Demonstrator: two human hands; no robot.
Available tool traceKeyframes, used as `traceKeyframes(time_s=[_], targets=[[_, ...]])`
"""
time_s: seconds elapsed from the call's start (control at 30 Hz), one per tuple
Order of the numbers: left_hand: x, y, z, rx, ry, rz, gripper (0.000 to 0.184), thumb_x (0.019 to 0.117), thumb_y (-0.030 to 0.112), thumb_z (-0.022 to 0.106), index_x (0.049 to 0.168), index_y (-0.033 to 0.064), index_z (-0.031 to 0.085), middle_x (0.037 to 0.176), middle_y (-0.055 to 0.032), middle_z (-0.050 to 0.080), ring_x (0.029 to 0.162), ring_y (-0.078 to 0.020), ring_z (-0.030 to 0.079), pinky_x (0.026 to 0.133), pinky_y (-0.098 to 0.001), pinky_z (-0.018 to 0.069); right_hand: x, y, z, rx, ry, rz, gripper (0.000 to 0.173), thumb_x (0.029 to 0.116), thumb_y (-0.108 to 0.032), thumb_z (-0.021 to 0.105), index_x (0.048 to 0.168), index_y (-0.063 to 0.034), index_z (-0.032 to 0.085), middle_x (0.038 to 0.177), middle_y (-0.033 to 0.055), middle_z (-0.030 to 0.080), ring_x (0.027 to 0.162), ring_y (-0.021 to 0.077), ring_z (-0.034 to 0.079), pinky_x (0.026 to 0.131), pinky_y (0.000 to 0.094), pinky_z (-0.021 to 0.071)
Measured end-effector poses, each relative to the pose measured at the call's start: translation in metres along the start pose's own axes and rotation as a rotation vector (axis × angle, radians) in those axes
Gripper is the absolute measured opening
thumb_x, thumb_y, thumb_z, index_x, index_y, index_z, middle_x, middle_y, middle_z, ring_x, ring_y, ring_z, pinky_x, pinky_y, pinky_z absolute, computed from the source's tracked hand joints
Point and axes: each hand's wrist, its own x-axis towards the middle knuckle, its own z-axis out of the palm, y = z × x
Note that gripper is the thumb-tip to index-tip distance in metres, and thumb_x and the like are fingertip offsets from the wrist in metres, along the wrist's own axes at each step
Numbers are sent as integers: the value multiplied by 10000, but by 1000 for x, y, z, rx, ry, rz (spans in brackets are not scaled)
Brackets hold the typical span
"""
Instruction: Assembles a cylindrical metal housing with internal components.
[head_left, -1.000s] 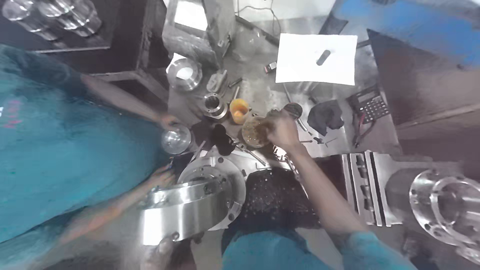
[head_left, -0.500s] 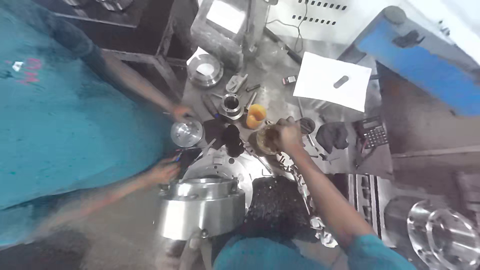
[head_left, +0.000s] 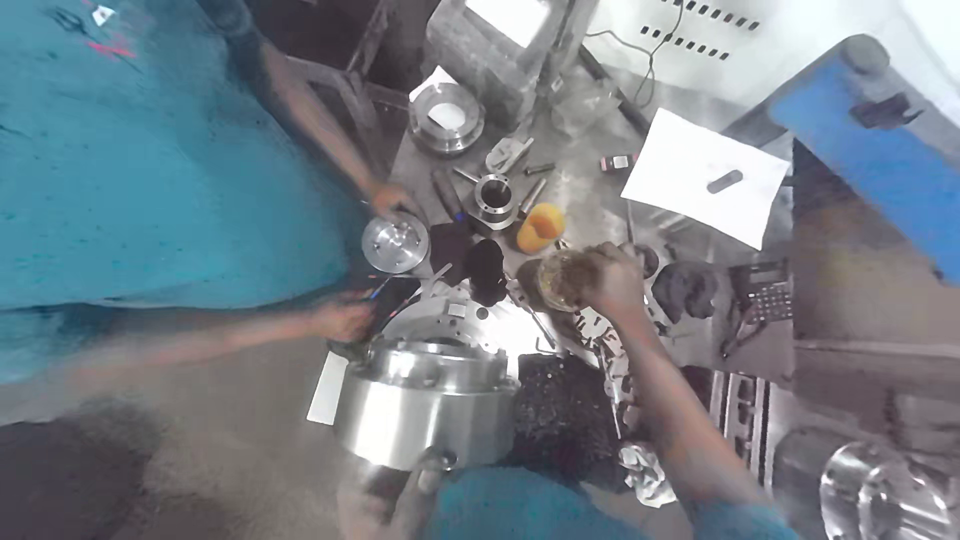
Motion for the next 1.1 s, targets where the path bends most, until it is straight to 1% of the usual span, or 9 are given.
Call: traceKeyframes(time_s=[0.13,0.23,0.33,0.5,0.57,0.73,0.9,0.97,1.1], targets=[[1,0,2,-5,-3,12,187,872,397,771,1036,310,747,931,108,774,798,-23,733,710,-219,625,0,0,6,18,82,37,174,893,-243,719,999,-124,790,1035,129,723,1024,395,634,868,632,472],[2,0,3,-15,7,8,196,858,391,786,1032,310,743,925,112,774,800,-14,731,710,-211,623,-1,-5,8,-25,88,61,217,899,-286,706,991,-107,787,1054,150,728,1040,415,635,864,640,469],[1,0,3,-13,16,8,177,858,383,786,1016,312,746,912,112,775,787,-11,731,705,-206,622,-4,-8,14,-96,106,51,280,921,-337,634,983,-106,779,1027,144,725,1035,404,637,845,626,457],[0,0,3,2,14,6,166,865,388,779,1010,315,747,910,116,773,785,-7,729,703,-204,620,-6,-7,18,-130,141,38,298,938,-364,613,952,-112,770,987,125,726,1052,383,637,869,618,448],[0,-1,3,3,22,4,170,861,394,784,1002,308,745,902,112,773,778,-10,729,696,-207,622,-6,-5,18,-135,144,19,295,933,-358,617,930,-103,766,970,127,724,1037,384,641,844,613,453],[0,-2,2,26,25,16,181,861,413,781,1001,309,736,888,117,767,765,-12,727,676,-211,621,-6,-5,12,-80,87,-32,228,921,-262,666,1008,-78,770,972,158,708,1015,412,635,820,618,463],[1,-2,0,26,-6,34,147,884,393,765,1005,311,747,900,120,767,768,-11,724,683,-209,620,-5,-2,9,-77,29,5,270,881,-279,682,1072,-109,767,1082,138,718,1077,403,634,857,638,470],[0,-2,0,25,5,27,156,881,381,771,1012,301,738,902,112,767,773,-18,727,692,-213,622,-7,-2,8,-62,30,3,268,891,-283,684,1072,-105,769,1086,146,718,1083,410,633,857,645,470],[0,-3,1,18,23,23,172,869,391,783,993,285,729,875,101,765,750,-29,727,676,-220,623,-6,-4,11,-75,56,13,282,935,-344,640,1029,-116,777,1017,129,722,1053,386,638,850,622,466]])
